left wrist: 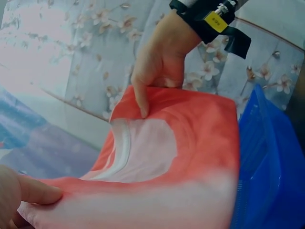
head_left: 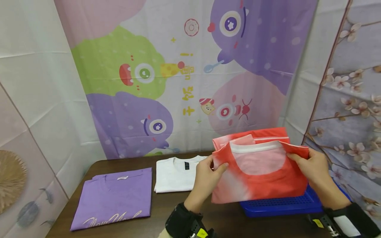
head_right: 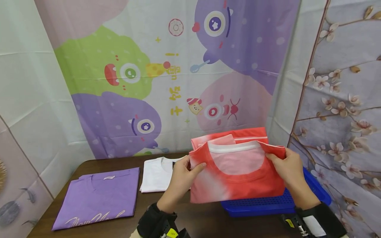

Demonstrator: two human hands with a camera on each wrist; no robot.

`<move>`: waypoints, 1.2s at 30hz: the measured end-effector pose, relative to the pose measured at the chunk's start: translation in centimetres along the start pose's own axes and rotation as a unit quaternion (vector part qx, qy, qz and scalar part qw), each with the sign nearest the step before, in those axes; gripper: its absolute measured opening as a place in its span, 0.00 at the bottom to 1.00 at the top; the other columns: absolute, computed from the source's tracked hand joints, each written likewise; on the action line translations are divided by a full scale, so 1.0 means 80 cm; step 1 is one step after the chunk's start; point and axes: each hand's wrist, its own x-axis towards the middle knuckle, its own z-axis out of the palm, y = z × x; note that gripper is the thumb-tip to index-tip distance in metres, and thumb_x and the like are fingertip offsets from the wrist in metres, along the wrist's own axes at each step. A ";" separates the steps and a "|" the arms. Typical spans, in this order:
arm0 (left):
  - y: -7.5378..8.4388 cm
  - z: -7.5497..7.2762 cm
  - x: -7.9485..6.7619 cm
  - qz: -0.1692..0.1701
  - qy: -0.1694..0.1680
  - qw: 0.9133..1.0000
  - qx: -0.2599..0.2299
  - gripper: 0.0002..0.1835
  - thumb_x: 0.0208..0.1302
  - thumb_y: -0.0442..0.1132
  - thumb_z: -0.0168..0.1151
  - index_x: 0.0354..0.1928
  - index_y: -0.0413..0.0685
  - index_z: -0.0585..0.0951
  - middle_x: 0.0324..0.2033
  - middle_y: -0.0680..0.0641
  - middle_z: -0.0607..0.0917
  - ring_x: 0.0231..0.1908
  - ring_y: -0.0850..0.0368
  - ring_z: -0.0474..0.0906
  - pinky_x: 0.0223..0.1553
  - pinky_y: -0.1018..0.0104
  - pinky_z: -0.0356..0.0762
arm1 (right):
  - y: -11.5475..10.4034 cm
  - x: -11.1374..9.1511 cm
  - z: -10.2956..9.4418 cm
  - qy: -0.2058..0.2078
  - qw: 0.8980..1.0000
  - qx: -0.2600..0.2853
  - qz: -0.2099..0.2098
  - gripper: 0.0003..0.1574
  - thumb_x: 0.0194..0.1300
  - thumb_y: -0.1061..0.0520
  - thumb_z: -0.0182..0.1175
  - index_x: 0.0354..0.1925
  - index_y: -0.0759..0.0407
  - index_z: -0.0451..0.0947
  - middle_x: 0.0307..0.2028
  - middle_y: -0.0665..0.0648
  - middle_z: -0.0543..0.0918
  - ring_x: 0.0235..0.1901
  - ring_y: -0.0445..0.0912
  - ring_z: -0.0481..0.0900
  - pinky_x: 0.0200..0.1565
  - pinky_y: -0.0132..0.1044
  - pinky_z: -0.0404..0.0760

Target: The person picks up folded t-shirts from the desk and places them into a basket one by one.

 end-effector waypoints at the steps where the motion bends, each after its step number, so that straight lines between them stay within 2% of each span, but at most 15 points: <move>1: 0.000 0.004 0.001 0.001 -0.002 1.000 -0.004 0.14 0.58 0.34 0.66 0.44 0.33 0.82 0.37 0.35 0.88 0.32 0.54 0.83 0.31 0.78 0.76 | 0.002 0.002 -0.002 0.006 1.000 -0.003 -0.002 0.31 0.62 0.52 0.62 0.54 0.75 0.73 0.24 0.46 0.81 0.20 0.30 0.70 0.24 0.27 0.75; 6: 0.000 0.026 0.004 0.011 -0.011 1.000 -0.017 0.14 0.58 0.35 0.66 0.43 0.32 0.82 0.34 0.34 0.88 0.29 0.59 0.80 0.30 0.79 0.75 | 0.011 0.014 -0.010 0.047 0.999 -0.021 -0.008 0.28 0.60 0.55 0.62 0.52 0.77 0.75 0.23 0.53 0.82 0.18 0.31 0.68 0.22 0.26 0.72; 8: -0.001 0.035 0.005 0.020 -0.014 1.000 -0.019 0.14 0.57 0.35 0.67 0.43 0.32 0.82 0.33 0.34 0.87 0.28 0.60 0.79 0.29 0.79 0.74 | 0.015 0.018 -0.012 0.061 0.998 -0.028 -0.008 0.28 0.60 0.56 0.62 0.51 0.77 0.75 0.24 0.59 0.83 0.17 0.31 0.66 0.21 0.26 0.70; 11: -0.003 0.047 0.008 0.027 -0.020 0.999 -0.021 0.14 0.57 0.35 0.67 0.43 0.32 0.82 0.33 0.35 0.87 0.28 0.63 0.78 0.29 0.79 0.74 | 0.022 0.023 -0.016 0.069 0.997 -0.039 -0.006 0.28 0.62 0.56 0.61 0.51 0.78 0.74 0.31 0.71 0.82 0.17 0.32 0.66 0.21 0.25 0.69; 14: -0.004 0.058 0.011 0.034 -0.020 0.999 -0.008 0.12 0.57 0.35 0.67 0.41 0.34 0.83 0.32 0.37 0.88 0.27 0.66 0.76 0.28 0.80 0.72 | 0.029 0.029 -0.020 0.078 0.996 -0.048 -0.007 0.28 0.62 0.55 0.60 0.51 0.78 0.74 0.37 0.77 0.81 0.18 0.32 0.65 0.21 0.25 0.68; 18: -0.005 0.072 0.014 0.040 -0.013 0.999 0.010 0.09 0.56 0.35 0.67 0.38 0.37 0.84 0.27 0.41 0.87 0.24 0.71 0.71 0.26 0.82 0.69 | 0.039 0.038 -0.024 0.109 0.992 -0.058 -0.015 0.26 0.61 0.56 0.61 0.48 0.78 0.76 0.39 0.78 0.81 0.18 0.31 0.62 0.21 0.24 0.65; 21: -0.007 0.084 0.014 0.040 -0.009 0.999 0.012 0.07 0.56 0.34 0.67 0.36 0.38 0.84 0.22 0.43 0.83 0.22 0.73 0.66 0.23 0.82 0.65 | 0.048 0.043 -0.028 0.126 0.991 -0.046 -0.016 0.25 0.60 0.56 0.61 0.47 0.78 0.76 0.37 0.78 0.81 0.17 0.29 0.61 0.21 0.23 0.64; 26: -0.012 0.102 0.013 0.049 -0.014 0.999 0.010 0.05 0.56 0.33 0.67 0.35 0.39 0.83 0.20 0.45 0.80 0.22 0.73 0.64 0.22 0.82 0.63 | 0.061 0.048 -0.034 0.148 0.988 -0.045 -0.016 0.24 0.61 0.57 0.60 0.47 0.77 0.76 0.38 0.78 0.80 0.18 0.27 0.59 0.21 0.21 0.62; 36: -0.024 0.123 0.005 0.070 -0.014 0.996 0.047 0.04 0.56 0.33 0.67 0.34 0.41 0.84 0.20 0.46 0.82 0.22 0.72 0.65 0.23 0.84 0.60 | 0.088 0.050 -0.039 0.153 0.985 -0.068 -0.035 0.24 0.60 0.58 0.60 0.47 0.78 0.76 0.45 0.80 0.79 0.19 0.22 0.55 0.22 0.17 0.60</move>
